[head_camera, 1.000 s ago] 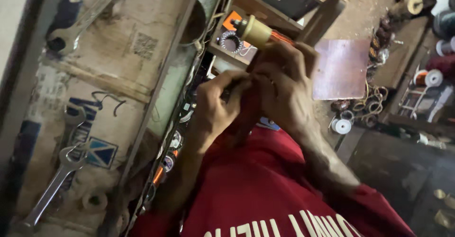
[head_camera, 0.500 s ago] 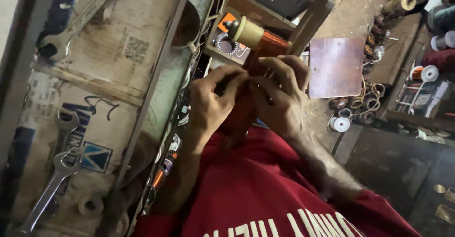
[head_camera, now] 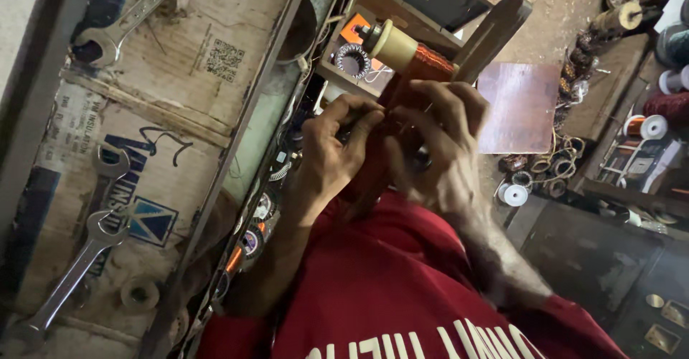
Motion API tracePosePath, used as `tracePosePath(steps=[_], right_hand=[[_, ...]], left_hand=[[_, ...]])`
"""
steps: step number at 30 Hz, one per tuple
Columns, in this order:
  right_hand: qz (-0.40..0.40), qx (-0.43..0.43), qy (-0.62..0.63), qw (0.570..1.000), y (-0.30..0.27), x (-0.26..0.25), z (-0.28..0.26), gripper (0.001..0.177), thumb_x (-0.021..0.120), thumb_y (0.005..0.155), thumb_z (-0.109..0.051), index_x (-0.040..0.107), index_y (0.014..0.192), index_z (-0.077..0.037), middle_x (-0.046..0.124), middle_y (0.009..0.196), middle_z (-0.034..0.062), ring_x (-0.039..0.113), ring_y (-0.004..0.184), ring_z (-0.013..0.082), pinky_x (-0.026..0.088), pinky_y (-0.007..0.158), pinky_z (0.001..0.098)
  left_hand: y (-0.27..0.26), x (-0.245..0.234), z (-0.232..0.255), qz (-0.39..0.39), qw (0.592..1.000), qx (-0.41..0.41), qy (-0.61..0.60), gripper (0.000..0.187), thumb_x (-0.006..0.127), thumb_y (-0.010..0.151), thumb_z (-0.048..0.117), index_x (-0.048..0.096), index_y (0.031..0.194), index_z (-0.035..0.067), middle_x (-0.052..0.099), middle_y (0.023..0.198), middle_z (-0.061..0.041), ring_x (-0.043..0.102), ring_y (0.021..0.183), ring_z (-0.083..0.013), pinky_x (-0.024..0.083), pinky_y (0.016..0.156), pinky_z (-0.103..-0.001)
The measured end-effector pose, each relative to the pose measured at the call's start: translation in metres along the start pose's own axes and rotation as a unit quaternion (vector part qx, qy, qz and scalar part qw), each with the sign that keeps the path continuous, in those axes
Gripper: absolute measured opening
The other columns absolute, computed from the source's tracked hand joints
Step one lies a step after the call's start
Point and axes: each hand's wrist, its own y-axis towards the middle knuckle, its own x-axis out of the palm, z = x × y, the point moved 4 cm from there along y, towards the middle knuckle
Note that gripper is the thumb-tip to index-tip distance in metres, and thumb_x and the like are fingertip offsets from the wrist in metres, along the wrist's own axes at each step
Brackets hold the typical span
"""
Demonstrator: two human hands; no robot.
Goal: The person operates a manual wire-winding machine, turning a crank to wind copper wire onto a cylindrical bobbin mounted between two wooden supports. The person repeatedly guides the wire with their fingers to ensure even layering as the bobbin rotates.
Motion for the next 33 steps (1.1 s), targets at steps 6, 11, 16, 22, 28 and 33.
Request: tracePosePath(steps=[6, 11, 16, 22, 28, 33], right_hand=[[0.043, 0.019, -0.026, 0.999, 0.004, 0.013, 0.003, 0.022, 0.089, 0.089, -0.011, 0.077, 0.106, -0.008, 0.064, 0.14, 0.0037, 0.052, 0.13, 0.0296, 0.044, 0.113, 0.0406], [0.027, 0.005, -0.024, 0.999, -0.001, 0.013, 0.002, 0.027, 0.088, 0.079, -0.013, 0.076, 0.102, -0.007, 0.061, 0.137, 0.0083, 0.051, 0.128, 0.035, 0.041, 0.111, 0.0477], [0.05, 0.006, -0.033, 0.998, -0.001, 0.016, 0.004, 0.022, 0.087, 0.085, -0.007, 0.077, 0.105, -0.008, 0.061, 0.141, 0.0031, 0.051, 0.133, 0.0308, 0.043, 0.114, 0.0453], [0.026, -0.002, -0.005, 1.0, -0.003, 0.006, 0.022, 0.014, 0.084, 0.088, -0.006, 0.076, 0.099, -0.008, 0.053, 0.149, 0.0115, 0.04, 0.139, 0.0353, 0.047, 0.115, 0.0415], [-0.018, -0.01, -0.028, 0.999, 0.015, -0.027, 0.036, 0.015, 0.085, 0.086, -0.007, 0.072, 0.094, -0.007, 0.062, 0.139, 0.0108, 0.045, 0.138, 0.0319, 0.043, 0.116, 0.0475], [0.011, 0.021, -0.087, 0.996, 0.05, -0.023, 0.051, 0.027, 0.085, 0.108, -0.024, 0.075, 0.127, -0.007, 0.072, 0.132, 0.0094, 0.044, 0.14, 0.0331, 0.035, 0.121, 0.0502]], left_hand=[[0.002, -0.004, 0.003, -0.02, 1.0, -0.004, 0.016, 0.008, 0.07, 0.101, 0.004, 0.07, 0.108, 0.001, 0.076, 0.097, -0.007, 0.074, 0.088, -0.0113, 0.057, 0.078, -0.025], [0.006, -0.006, 0.006, -0.024, 0.999, -0.027, 0.024, 0.008, 0.072, 0.1, 0.007, 0.071, 0.106, 0.002, 0.078, 0.096, -0.006, 0.075, 0.087, -0.0116, 0.059, 0.077, -0.025], [0.007, -0.008, 0.007, -0.029, 0.997, -0.065, 0.01, 0.008, 0.072, 0.099, 0.006, 0.072, 0.105, 0.002, 0.078, 0.092, -0.008, 0.074, 0.082, -0.0131, 0.059, 0.074, -0.026], [-0.001, 0.0, 0.016, -0.053, 0.996, 0.031, 0.06, 0.016, 0.074, 0.097, 0.004, 0.072, 0.113, 0.005, 0.077, 0.108, -0.009, 0.078, 0.096, -0.0168, 0.059, 0.085, -0.029], [-0.017, 0.018, 0.019, 0.044, 0.977, 0.121, 0.172, 0.025, 0.08, 0.093, 0.003, 0.075, 0.116, 0.008, 0.071, 0.12, -0.011, 0.069, 0.107, -0.0275, 0.057, 0.094, -0.035], [-0.026, 0.019, 0.02, -0.019, 0.954, 0.169, 0.248, 0.034, 0.08, 0.088, 0.01, 0.078, 0.121, 0.008, 0.063, 0.132, -0.017, 0.061, 0.114, -0.0346, 0.054, 0.097, -0.04]])
